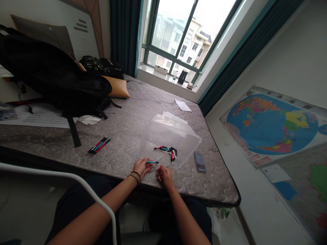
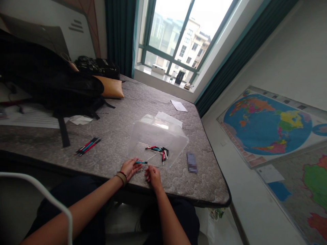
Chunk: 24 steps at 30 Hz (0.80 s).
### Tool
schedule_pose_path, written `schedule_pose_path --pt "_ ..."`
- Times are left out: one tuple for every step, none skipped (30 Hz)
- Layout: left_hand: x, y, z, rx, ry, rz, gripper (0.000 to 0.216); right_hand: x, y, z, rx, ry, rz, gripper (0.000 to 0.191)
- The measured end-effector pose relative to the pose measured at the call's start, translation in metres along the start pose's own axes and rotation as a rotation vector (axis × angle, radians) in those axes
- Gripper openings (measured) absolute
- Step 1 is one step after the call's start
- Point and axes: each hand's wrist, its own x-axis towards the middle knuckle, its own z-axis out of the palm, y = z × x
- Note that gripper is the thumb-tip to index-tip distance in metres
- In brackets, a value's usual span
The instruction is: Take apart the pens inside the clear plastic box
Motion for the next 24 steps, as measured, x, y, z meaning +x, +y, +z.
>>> schedule_pose_path --pt "0.0 -0.001 0.001 0.021 -0.01 0.03 0.005 0.001 0.001 -0.001 0.031 -0.01 0.016 0.057" --pt "0.0 -0.001 0.003 0.046 -0.032 0.055 0.005 0.002 0.002 -0.001 0.055 -0.018 0.03 0.059" --pt "0.0 -0.001 0.004 0.071 -0.066 0.069 0.005 0.004 0.002 -0.002 0.072 -0.023 0.041 0.06" --pt "0.0 -0.002 0.005 0.093 -0.107 0.067 0.007 0.005 0.003 -0.002 0.084 -0.023 0.049 0.061" --pt "-0.001 -0.002 0.006 0.111 -0.147 0.047 0.008 0.006 0.003 -0.002 0.093 -0.015 0.055 0.061" --pt "-0.002 -0.004 0.006 0.127 -0.184 0.023 0.009 0.007 0.003 -0.002 0.101 -0.001 0.059 0.061" --pt "-0.003 -0.005 0.007 0.14 -0.213 -0.008 0.009 0.007 0.003 -0.002 0.109 0.016 0.059 0.059" --pt "-0.004 -0.006 0.007 0.148 -0.227 -0.04 0.009 0.007 0.003 -0.003 0.115 0.035 0.055 0.056" --pt "-0.004 -0.008 0.006 0.163 -0.225 -0.063 0.01 0.007 0.003 -0.003 0.121 0.054 0.047 0.053" --pt "-0.005 -0.009 0.005 0.186 -0.209 -0.072 0.011 0.007 0.003 -0.004 0.127 0.072 0.037 0.049" --pt "-0.005 -0.009 0.005 0.213 -0.183 -0.066 0.013 0.006 0.003 -0.004 0.136 0.089 0.03 0.046" --pt "-0.004 -0.009 0.003 0.242 -0.152 -0.05 0.014 0.005 0.003 -0.005 0.15 0.105 0.028 0.043" --pt "-0.002 -0.009 0.002 0.272 -0.12 -0.029 0.016 0.005 0.002 -0.006 0.17 0.122 0.032 0.041" --pt "-0.001 -0.008 0.001 0.299 -0.092 -0.005 0.018 0.004 0.001 -0.007 0.196 0.141 0.038 0.039" --pt "0.001 -0.007 0.0 0.326 -0.074 0.014 0.019 0.003 0.001 -0.007 0.222 0.158 0.045 0.038" --pt "0.004 -0.007 -0.001 0.357 -0.064 0.031 0.02 0.002 0.0 -0.008 0.246 0.17 0.052 0.036" --pt "0.006 -0.007 -0.002 0.398 -0.056 0.049 0.022 0.001 -0.001 -0.008 0.264 0.174 0.056 0.035" --pt "0.008 -0.007 -0.003 0.448 -0.05 0.071 0.023 0.001 -0.002 -0.008 0.274 0.172 0.056 0.034" --pt "0.009 -0.008 -0.004 0.503 -0.046 0.1 0.023 0.001 -0.002 -0.008 0.278 0.167 0.054 0.033" --pt "0.01 -0.009 -0.004 0.56 -0.044 0.137 0.023 0.001 -0.002 -0.008 0.276 0.16 0.052 0.033" --pt "0.01 -0.01 -0.003 0.616 -0.043 0.182 0.022 0.001 -0.002 -0.008 0.274 0.157 0.05 0.033" --pt "0.01 -0.011 -0.003 0.669 -0.041 0.233 0.02 0.001 -0.002 -0.008 0.272 0.158 0.047 0.033" --pt "0.009 -0.012 -0.002 0.717 -0.04 0.286 0.019 0.001 -0.002 -0.008 0.27 0.162 0.045 0.034" --pt "0.008 -0.012 -0.001 0.76 -0.041 0.336 0.019 0.001 -0.001 -0.007 0.27 0.168 0.044 0.034"
